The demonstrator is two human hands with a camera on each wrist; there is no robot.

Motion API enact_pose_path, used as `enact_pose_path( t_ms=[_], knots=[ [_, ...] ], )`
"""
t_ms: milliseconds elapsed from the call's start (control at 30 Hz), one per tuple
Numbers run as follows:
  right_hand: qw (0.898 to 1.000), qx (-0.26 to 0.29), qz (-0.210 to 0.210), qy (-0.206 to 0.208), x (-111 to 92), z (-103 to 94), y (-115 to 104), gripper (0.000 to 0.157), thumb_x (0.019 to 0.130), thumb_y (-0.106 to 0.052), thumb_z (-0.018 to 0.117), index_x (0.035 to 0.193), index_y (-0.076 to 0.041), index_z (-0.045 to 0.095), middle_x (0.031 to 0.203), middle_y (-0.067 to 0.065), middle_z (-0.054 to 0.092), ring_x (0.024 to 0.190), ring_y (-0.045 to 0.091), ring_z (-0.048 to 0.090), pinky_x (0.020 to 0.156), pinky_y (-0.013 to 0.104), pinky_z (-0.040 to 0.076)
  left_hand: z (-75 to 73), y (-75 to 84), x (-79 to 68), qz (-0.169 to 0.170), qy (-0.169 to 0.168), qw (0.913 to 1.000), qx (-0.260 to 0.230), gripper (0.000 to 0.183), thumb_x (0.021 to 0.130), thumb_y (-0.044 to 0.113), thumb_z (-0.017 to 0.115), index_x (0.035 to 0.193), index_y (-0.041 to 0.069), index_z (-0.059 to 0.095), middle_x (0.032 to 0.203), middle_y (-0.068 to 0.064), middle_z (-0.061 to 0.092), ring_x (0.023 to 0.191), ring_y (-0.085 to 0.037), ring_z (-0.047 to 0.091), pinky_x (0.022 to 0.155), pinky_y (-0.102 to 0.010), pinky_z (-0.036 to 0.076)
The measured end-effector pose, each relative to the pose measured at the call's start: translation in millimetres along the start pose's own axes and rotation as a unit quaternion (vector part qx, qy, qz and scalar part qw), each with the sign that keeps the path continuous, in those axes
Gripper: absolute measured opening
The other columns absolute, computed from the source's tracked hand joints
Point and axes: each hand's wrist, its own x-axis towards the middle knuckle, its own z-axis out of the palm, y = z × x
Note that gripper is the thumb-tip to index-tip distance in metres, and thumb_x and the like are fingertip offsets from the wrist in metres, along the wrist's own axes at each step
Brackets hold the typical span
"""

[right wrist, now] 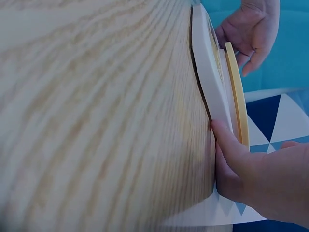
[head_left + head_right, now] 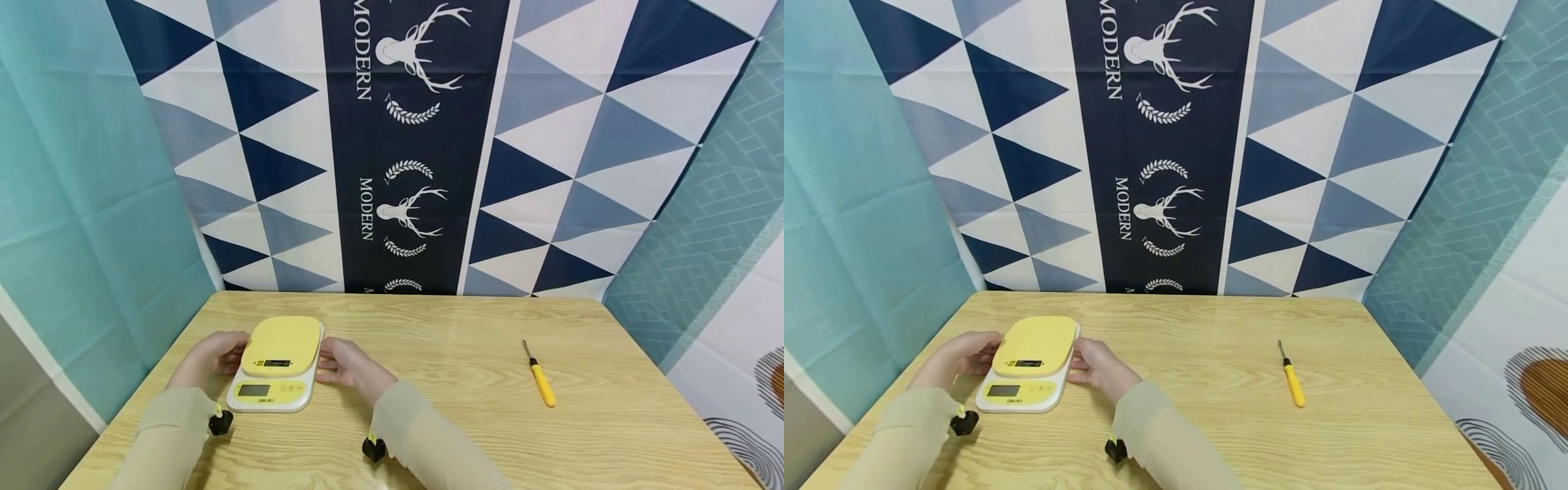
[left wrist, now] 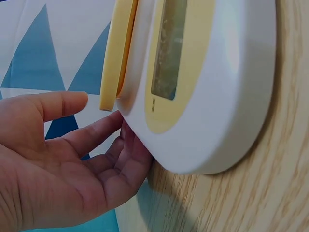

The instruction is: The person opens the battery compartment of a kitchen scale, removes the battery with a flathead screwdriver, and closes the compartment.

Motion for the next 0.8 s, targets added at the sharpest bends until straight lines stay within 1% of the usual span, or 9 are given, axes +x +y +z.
enact_pose_path(
  t_ms=[33, 100, 200, 333, 533, 633, 800],
  knots=[
    [1.0, 0.002, 0.001, 0.002, -0.1, 0.5, -0.3, 0.024, 0.093, -0.013, 0.048, 0.107, 0.004, 0.055, 0.11, 0.017, 0.05, 0.095, 0.025, 0.05, 0.088, 0.045, 0.054, 0.3, 0.7, -0.3, -0.001, 0.002, 1.0, 0.001, 0.025, 0.091, 0.02, 0.044, 0.079, 0.005, 0.061, 0.069, 0.001, 0.058, 0.064, -0.012, 0.058, 0.063, -0.027, 0.054],
    [1.0, 0.004, 0.003, 0.009, -0.6, 1.3, -0.4, 0.025, 0.093, -0.013, 0.048, 0.109, 0.004, 0.055, 0.111, 0.017, 0.05, 0.095, 0.025, 0.05, 0.089, 0.044, 0.054, 1.1, 2.4, -1.5, -0.002, 0.009, 1.0, 0.0, 0.02, 0.089, 0.016, 0.046, 0.08, 0.004, 0.059, 0.068, 0.0, 0.057, 0.063, -0.012, 0.057, 0.062, -0.027, 0.054],
    [1.0, -0.002, 0.004, 0.02, -1.3, 2.1, 0.1, 0.025, 0.093, -0.012, 0.048, 0.111, 0.004, 0.055, 0.11, 0.016, 0.051, 0.095, 0.024, 0.051, 0.089, 0.04, 0.053, 2.6, 4.7, -3.6, -0.004, 0.015, 0.9999, 0.006, 0.017, 0.087, 0.015, 0.047, 0.088, 0.0, 0.057, 0.069, -0.001, 0.056, 0.063, -0.013, 0.056, 0.062, -0.027, 0.054],
    [0.999, -0.022, 0.003, 0.027, -4.6, 4.6, 1.1, 0.024, 0.093, -0.013, 0.048, 0.111, 0.002, 0.054, 0.107, 0.013, 0.051, 0.094, 0.023, 0.051, 0.089, 0.037, 0.051, 3.2, 6.3, -6.2, -0.004, 0.02, 0.9996, 0.02, 0.026, 0.089, 0.016, 0.049, 0.102, -0.005, 0.054, 0.073, -0.003, 0.055, 0.066, -0.014, 0.055, 0.063, -0.028, 0.053],
    [0.998, -0.039, -0.012, 0.038, -9.7, 10.2, 1.8, 0.026, 0.092, -0.017, 0.052, 0.111, 0.001, 0.054, 0.106, 0.012, 0.049, 0.101, 0.025, 0.05, 0.089, 0.039, 0.047, 1.1, 6.3, -5.4, 0.001, 0.032, 0.9993, 0.021, 0.037, 0.09, 0.017, 0.054, 0.117, -0.01, 0.05, 0.08, -0.006, 0.058, 0.071, -0.017, 0.056, 0.064, -0.03, 0.054],
    [0.998, -0.032, -0.013, 0.049, -11.9, 14.3, 0.5, 0.029, 0.091, -0.017, 0.053, 0.113, 0.002, 0.054, 0.107, 0.012, 0.049, 0.102, 0.026, 0.049, 0.089, 0.041, 0.047, -1.0, 6.2, -3.1, -0.001, 0.033, 0.9994, 0.012, 0.037, 0.091, 0.016, 0.057, 0.117, -0.009, 0.051, 0.079, -0.005, 0.061, 0.073, -0.017, 0.057, 0.065, -0.03, 0.054],
    [0.997, -0.023, -0.014, 0.067, -11.8, 17.4, 1.3, 0.033, 0.091, -0.015, 0.052, 0.119, 0.004, 0.054, 0.106, 0.014, 0.053, 0.099, 0.026, 0.054, 0.083, 0.038, 0.054, -4.9, 8.5, -3.1, -0.012, 0.014, 0.9997, -0.016, 0.027, 0.09, 0.015, 0.06, 0.109, -0.004, 0.055, 0.071, 0.0, 0.063, 0.068, -0.013, 0.057, 0.063, -0.027, 0.054]
  ],
)
